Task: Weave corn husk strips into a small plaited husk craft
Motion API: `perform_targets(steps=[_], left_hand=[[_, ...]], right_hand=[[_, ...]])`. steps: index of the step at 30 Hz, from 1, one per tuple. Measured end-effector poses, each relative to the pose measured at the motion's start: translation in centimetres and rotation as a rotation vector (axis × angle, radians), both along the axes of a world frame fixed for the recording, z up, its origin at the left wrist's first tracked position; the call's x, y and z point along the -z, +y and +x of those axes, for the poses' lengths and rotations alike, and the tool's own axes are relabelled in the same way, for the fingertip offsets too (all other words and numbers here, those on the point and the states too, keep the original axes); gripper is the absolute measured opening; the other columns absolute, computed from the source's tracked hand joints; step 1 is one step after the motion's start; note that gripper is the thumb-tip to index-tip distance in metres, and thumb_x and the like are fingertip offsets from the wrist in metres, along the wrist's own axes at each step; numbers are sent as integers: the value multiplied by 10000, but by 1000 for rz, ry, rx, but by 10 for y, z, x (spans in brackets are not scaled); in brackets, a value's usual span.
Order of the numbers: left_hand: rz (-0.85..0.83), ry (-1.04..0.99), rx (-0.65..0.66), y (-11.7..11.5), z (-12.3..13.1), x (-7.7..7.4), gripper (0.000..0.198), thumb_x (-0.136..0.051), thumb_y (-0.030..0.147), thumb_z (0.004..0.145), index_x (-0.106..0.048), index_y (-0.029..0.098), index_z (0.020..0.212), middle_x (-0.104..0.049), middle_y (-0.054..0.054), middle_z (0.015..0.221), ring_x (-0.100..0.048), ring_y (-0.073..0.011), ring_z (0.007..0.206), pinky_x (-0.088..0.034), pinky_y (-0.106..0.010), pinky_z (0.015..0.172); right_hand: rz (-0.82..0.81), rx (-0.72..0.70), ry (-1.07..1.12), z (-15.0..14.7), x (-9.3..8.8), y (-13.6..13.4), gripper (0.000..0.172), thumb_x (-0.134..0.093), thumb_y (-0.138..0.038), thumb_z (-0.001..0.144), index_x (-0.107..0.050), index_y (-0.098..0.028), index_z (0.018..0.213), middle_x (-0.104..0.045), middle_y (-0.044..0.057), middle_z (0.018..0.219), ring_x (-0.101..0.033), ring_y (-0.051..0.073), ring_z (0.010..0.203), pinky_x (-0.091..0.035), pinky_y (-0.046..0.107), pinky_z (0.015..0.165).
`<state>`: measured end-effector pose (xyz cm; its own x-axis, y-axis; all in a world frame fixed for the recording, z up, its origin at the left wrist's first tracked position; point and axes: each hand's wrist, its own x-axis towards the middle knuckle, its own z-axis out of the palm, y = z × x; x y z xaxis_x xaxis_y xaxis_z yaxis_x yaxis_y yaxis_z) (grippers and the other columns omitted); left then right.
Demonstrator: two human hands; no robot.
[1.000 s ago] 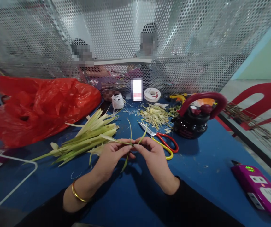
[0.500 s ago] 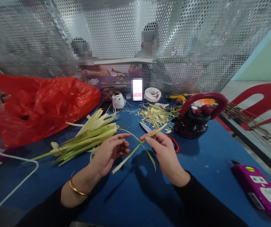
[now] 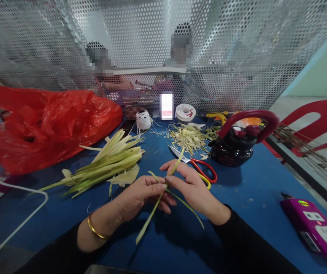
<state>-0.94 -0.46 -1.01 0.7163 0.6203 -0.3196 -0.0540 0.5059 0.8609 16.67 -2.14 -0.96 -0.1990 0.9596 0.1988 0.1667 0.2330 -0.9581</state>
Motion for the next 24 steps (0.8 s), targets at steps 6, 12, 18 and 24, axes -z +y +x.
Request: perform_targets(steps=[6,12,18,24], left_hand=[[196,178,-490,6,3,9,667,-628,87,701,-469,183,1341,-677,-70,1001,-679,-161,757,-506,-279,692],[784,280,-934,11,-8,2,382,-505,118,832,-620,223,1181,-631,-69,1240,-554,-193,1175,-404,-360,1015],[1211,461,-353,4,-7,-8,193,-748,347,761,-736,232,915,-752,-27,909,-659,-213,907,-285,-437,1079],[1042,482,-125,1,-2,-3,224,-642,341,842,-730,194,698,-639,4,624,-559,-143,631,-407,-274,721]], right_hand=[[103,143,76,4,-1,2,74,-560,-249,865,-574,-223,797,-656,54,964,-592,212,922,-451,349,826],[162,90,-125,5,-3,2,111,-540,-200,860,-546,-214,750,-634,63,1016,-577,214,941,-432,365,851],[229,-42,-173,5,-2,2,93,-561,-163,855,-568,-213,777,-627,73,1061,-591,229,1028,-459,395,893],[366,-7,-191,3,-2,0,74,-592,-158,868,-614,-216,827,-650,80,1060,-608,237,1056,-485,400,889]])
